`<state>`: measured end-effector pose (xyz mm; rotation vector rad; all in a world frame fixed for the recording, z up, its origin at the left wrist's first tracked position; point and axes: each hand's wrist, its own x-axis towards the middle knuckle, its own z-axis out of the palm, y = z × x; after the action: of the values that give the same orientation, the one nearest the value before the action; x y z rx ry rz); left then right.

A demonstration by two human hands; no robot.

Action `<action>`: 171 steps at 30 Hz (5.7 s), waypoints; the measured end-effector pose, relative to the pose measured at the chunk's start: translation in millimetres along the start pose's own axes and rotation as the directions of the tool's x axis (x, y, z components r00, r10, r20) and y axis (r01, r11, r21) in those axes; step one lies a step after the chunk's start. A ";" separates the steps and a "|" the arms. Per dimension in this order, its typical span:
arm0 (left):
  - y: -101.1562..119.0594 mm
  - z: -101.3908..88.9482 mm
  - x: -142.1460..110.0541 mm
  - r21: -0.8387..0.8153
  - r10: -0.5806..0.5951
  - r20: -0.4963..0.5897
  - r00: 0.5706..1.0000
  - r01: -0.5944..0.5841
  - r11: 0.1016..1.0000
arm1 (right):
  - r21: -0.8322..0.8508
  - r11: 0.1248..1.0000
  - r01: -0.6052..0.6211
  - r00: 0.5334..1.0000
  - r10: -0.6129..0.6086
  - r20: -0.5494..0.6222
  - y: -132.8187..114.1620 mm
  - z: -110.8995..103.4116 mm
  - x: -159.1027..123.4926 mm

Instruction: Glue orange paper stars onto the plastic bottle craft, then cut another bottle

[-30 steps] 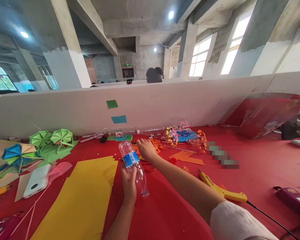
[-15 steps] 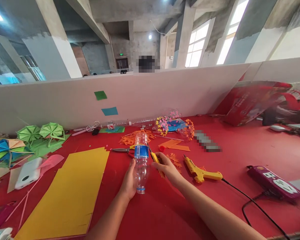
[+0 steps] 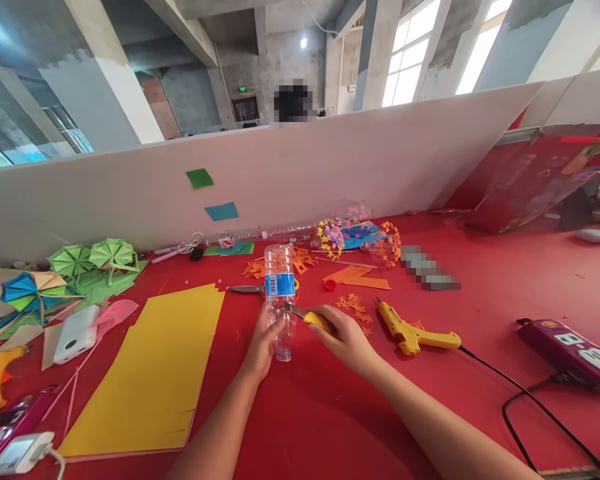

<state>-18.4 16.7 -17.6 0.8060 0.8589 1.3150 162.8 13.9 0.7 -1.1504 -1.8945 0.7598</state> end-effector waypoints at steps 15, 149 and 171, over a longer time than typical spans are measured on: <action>3.3 0.7 1.3 0.295 0.191 -0.061 0.980 -0.165 0.941 | -0.281 0.954 0.105 0.994 -0.104 0.021 3.3 2.4 -5.1; -17.4 12.4 -9.8 0.827 0.303 0.004 0.953 -0.174 0.535 | 0.781 0.569 -0.257 0.825 0.550 -0.130 -15.6 1.2 14.3; -22.5 16.6 -13.8 0.969 0.381 0.246 0.891 -0.230 -0.087 | 0.862 0.374 -0.343 0.751 0.660 0.012 -4.2 7.9 14.4</action>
<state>6.0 0.7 -28.6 2.2736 1.8835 0.8848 150.0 24.5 4.4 -1.0992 -0.6103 1.4917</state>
